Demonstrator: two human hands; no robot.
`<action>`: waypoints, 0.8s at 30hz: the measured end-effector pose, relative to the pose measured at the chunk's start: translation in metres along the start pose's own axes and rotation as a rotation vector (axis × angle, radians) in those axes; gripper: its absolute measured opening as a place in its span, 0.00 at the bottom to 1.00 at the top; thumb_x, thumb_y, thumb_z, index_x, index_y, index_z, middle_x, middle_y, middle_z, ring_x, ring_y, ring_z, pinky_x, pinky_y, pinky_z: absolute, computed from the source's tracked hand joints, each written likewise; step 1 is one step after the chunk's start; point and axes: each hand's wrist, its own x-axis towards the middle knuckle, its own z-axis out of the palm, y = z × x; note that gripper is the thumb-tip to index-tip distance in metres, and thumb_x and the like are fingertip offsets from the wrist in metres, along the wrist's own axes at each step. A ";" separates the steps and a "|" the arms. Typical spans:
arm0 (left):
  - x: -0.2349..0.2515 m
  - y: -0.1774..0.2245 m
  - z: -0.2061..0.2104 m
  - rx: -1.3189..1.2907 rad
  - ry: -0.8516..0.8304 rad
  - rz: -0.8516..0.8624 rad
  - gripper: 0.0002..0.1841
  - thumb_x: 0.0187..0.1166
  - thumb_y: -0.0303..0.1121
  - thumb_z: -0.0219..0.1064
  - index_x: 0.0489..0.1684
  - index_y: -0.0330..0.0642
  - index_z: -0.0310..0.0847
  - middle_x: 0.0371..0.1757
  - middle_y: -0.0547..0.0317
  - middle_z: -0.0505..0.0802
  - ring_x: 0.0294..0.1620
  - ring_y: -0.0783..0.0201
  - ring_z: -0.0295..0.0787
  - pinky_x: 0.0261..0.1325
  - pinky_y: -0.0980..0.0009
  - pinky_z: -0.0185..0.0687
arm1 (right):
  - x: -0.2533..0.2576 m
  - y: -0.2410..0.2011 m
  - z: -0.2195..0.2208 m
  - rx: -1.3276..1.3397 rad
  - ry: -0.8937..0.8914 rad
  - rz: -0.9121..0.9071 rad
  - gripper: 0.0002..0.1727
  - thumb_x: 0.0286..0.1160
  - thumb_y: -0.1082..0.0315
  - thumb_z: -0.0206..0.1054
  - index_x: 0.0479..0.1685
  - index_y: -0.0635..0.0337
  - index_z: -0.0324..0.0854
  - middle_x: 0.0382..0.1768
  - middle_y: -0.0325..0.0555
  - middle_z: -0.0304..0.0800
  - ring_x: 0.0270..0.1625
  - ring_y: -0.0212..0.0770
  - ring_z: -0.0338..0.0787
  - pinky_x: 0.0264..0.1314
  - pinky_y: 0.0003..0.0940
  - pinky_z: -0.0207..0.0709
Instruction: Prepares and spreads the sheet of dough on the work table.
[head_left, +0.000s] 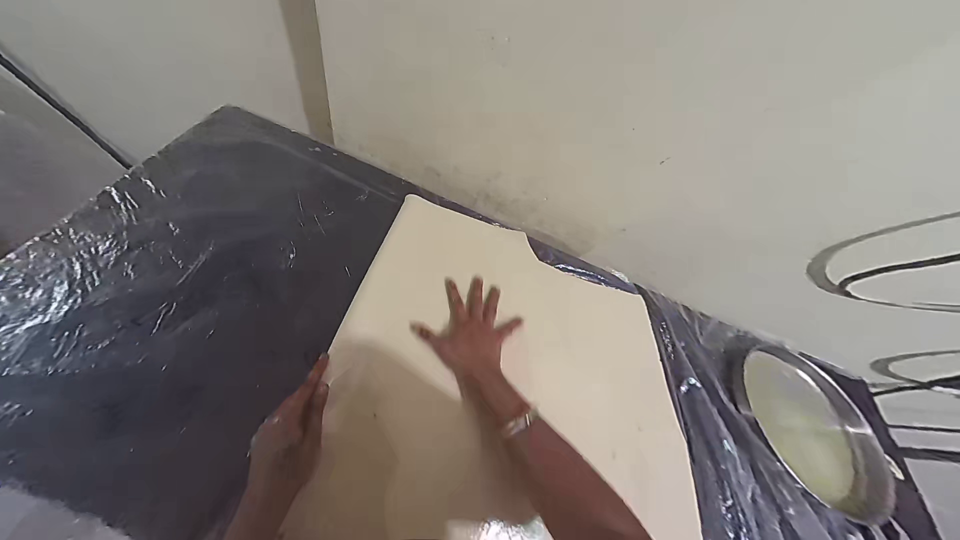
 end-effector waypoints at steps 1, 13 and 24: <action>0.001 0.001 -0.001 0.016 -0.008 -0.002 0.25 0.92 0.39 0.47 0.83 0.42 0.74 0.57 0.32 0.93 0.53 0.25 0.92 0.53 0.25 0.78 | 0.042 -0.007 -0.006 0.005 -0.010 0.040 0.61 0.53 0.10 0.51 0.95 0.26 0.50 0.97 0.52 0.39 0.96 0.72 0.30 0.75 0.95 0.23; 0.006 -0.018 -0.029 -0.524 -0.317 -0.138 0.30 0.94 0.42 0.37 0.85 0.32 0.67 0.76 0.36 0.83 0.79 0.41 0.79 0.83 0.43 0.67 | -0.075 -0.017 0.040 -0.045 0.294 -0.072 0.44 0.85 0.43 0.46 0.84 0.79 0.63 0.85 0.73 0.66 0.88 0.69 0.65 0.89 0.67 0.55; 0.007 -0.041 -0.037 -1.193 -0.616 -0.475 0.57 0.79 0.70 0.11 0.82 0.18 0.53 0.67 0.42 0.88 0.64 0.64 0.88 0.69 0.61 0.82 | 0.140 -0.143 0.013 0.037 0.124 -0.003 0.31 0.85 0.49 0.55 0.88 0.40 0.70 0.95 0.58 0.48 0.97 0.62 0.44 0.92 0.73 0.32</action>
